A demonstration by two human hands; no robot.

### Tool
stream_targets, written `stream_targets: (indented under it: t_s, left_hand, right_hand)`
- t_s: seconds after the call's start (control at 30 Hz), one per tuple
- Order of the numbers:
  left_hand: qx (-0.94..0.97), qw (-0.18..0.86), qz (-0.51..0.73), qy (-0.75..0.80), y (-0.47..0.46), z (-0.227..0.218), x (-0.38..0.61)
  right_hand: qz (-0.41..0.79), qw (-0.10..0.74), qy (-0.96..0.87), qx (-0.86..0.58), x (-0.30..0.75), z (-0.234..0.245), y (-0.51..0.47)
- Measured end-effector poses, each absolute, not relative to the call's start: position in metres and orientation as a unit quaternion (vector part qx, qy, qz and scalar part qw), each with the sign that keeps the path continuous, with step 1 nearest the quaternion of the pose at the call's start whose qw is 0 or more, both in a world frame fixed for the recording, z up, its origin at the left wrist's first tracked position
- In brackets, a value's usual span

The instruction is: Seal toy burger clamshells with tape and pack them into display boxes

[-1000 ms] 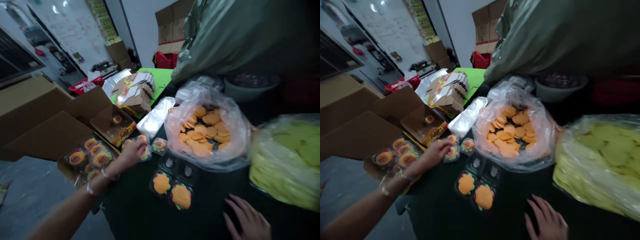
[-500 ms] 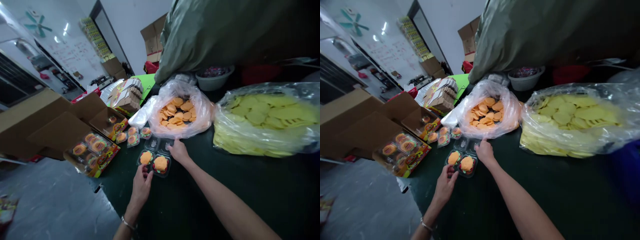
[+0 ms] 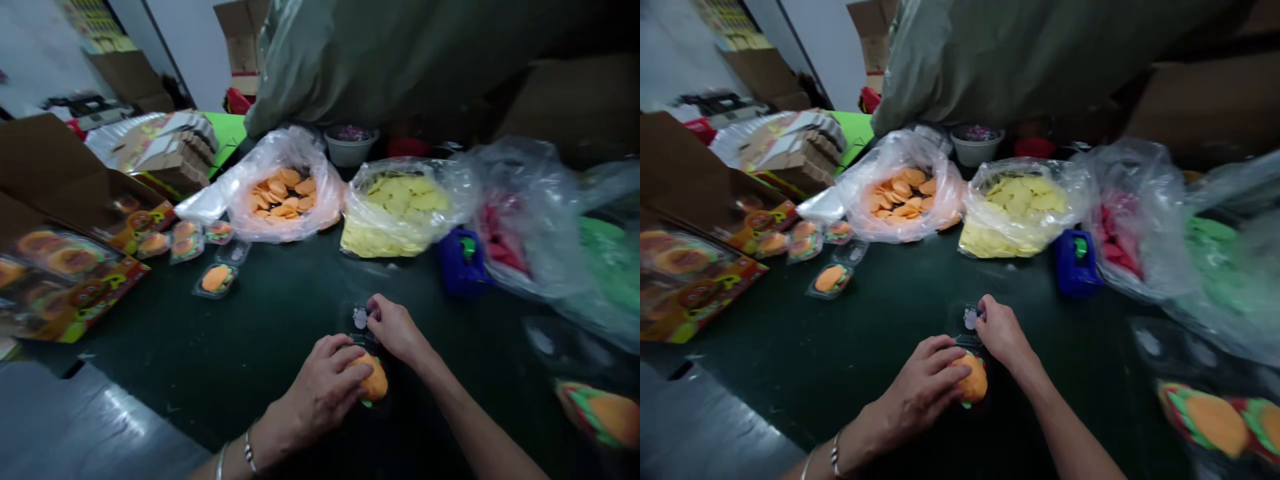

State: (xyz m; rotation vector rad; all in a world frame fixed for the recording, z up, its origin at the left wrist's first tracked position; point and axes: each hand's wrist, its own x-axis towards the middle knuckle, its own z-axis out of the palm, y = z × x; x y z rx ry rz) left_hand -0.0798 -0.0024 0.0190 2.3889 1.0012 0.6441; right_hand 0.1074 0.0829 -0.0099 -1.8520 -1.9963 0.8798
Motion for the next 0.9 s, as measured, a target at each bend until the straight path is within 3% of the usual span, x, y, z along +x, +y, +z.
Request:
stream_targets:
  t_s: [0.13,0.3,0.43,0.53,0.63,0.7,0.9]
  left_hand:
    - [0.928,0.213,0.152,0.265,-0.012,0.017,-0.044]
    - [0.943,0.176,0.112,0.257,-0.038,0.012,-0.020]
    - [0.947,0.159,0.123,0.251,-0.068,0.012,-0.009]
    - [0.914,0.164,0.223,0.298,-0.076,0.013,-0.013]
    - [0.757,0.217,0.359,0.501,-0.059,0.010,-0.023]
    - [0.680,0.277,0.342,0.586,-0.038,0.006,-0.027]
    - [0.721,0.379,0.241,0.527,0.007,0.001,-0.017]
  right_hand:
    - [0.298,0.149,-0.693,-0.640,0.125,-0.010,0.060]
    - [0.294,0.182,-0.703,-0.622,0.139,-0.010,0.027]
    - [0.294,0.215,-0.711,-0.602,0.154,-0.012,0.000]
    - [0.297,0.238,-0.708,-0.595,0.162,-0.016,-0.009]
    - [0.300,0.263,-0.697,-0.596,0.167,-0.019,-0.013]
    - [0.295,0.283,-0.690,-0.597,0.169,-0.017,-0.019]
    - [0.225,0.363,-0.685,-0.591,0.174,-0.016,-0.094]
